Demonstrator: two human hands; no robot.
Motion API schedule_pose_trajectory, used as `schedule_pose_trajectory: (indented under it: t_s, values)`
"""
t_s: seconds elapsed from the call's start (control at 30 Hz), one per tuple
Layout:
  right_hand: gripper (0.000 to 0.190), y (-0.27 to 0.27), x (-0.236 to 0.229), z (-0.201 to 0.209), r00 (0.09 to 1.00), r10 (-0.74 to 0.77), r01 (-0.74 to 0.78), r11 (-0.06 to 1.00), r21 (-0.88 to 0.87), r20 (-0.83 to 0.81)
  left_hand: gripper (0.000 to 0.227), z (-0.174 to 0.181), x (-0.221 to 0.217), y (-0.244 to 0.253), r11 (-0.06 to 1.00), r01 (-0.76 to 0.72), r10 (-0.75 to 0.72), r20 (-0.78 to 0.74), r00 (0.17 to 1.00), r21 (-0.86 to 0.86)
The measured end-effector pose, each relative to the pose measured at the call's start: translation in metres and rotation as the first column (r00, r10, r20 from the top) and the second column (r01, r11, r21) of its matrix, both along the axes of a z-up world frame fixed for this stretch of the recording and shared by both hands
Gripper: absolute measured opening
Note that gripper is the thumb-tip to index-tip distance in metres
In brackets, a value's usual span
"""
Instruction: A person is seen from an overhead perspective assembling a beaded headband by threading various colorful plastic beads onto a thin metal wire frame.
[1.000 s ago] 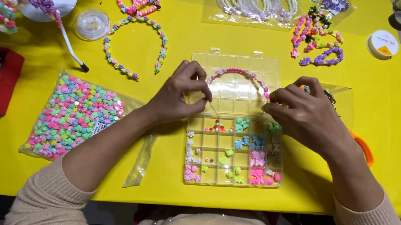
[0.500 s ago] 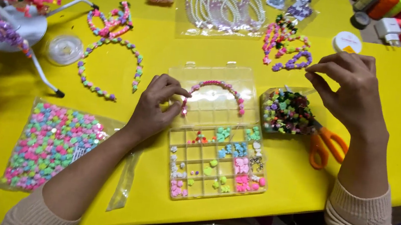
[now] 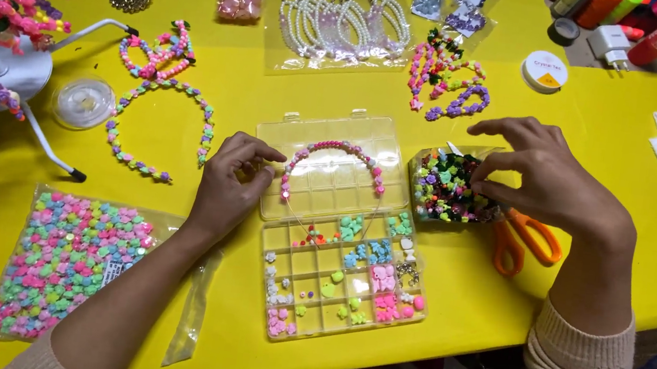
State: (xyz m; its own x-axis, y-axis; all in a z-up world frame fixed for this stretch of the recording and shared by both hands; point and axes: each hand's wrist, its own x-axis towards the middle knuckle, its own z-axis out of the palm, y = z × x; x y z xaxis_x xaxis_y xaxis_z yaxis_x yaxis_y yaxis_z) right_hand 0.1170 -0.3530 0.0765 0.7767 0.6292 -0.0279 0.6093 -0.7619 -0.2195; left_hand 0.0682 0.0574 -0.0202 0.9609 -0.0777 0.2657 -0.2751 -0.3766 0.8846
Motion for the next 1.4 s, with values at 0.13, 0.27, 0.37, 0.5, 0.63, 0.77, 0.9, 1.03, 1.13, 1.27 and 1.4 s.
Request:
schedule_pose_trajectory:
  t_s: [0.13,0.27,0.37,0.5,0.63,0.77,0.9,1.03,1.13,1.27,1.4]
  values:
    - [0.020,0.010,-0.004,-0.012,0.998,-0.059,0.061,0.987,-0.151,0.020,0.018,0.000,-0.002,0.000,1.000,0.000,0.000,-0.010,1.000,0.005]
    - [0.023,0.022,-0.007,-0.013,0.993,-0.103,0.114,0.958,-0.262,0.056,0.018,-0.001,-0.002,0.000,1.000,-0.003,0.003,-0.006,1.000,0.013]
    - [0.019,0.024,-0.009,-0.015,0.991,-0.115,0.130,0.933,-0.335,0.063,0.018,-0.001,-0.002,0.000,1.000,-0.004,0.004,-0.014,1.000,0.016]
    - [0.017,0.024,-0.009,-0.019,0.991,-0.108,0.129,0.913,-0.388,0.076,0.018,-0.002,-0.002,0.000,1.000,0.006,-0.006,-0.016,1.000,0.016]
    - [0.015,0.026,-0.009,-0.020,0.989,-0.086,0.124,0.917,-0.379,0.117,0.018,-0.002,-0.002,0.000,1.000,0.006,-0.005,-0.013,1.000,0.016]
    - [0.017,0.029,-0.008,-0.021,0.989,-0.103,0.138,0.911,-0.389,0.110,0.018,0.001,-0.006,-0.003,0.999,0.001,-0.003,0.049,0.999,0.044]
    - [0.022,0.034,-0.010,-0.015,0.989,-0.110,0.138,0.926,-0.350,0.098,0.010,0.031,-0.028,-0.014,0.975,0.094,-0.122,0.131,0.984,0.202]
    - [0.013,0.027,-0.017,-0.007,0.969,-0.086,0.134,0.970,-0.201,0.230,0.016,0.031,-0.035,-0.012,0.908,0.265,-0.336,0.186,0.923,0.324]
    - [0.010,0.039,-0.027,0.005,0.916,-0.041,0.001,0.995,0.100,0.398,0.016,0.021,-0.032,-0.010,0.827,0.388,-0.501,0.222,0.836,0.406]
    - [0.012,0.062,-0.034,0.001,0.964,-0.031,-0.094,0.889,0.447,0.265,0.013,0.016,-0.027,-0.007,0.812,0.408,-0.532,0.244,0.811,0.417]
    - [0.013,0.076,-0.032,-0.031,0.990,-0.086,-0.006,0.776,0.630,0.116,0.019,-0.013,-0.018,-0.004,0.813,0.398,-0.547,0.326,0.771,0.425]
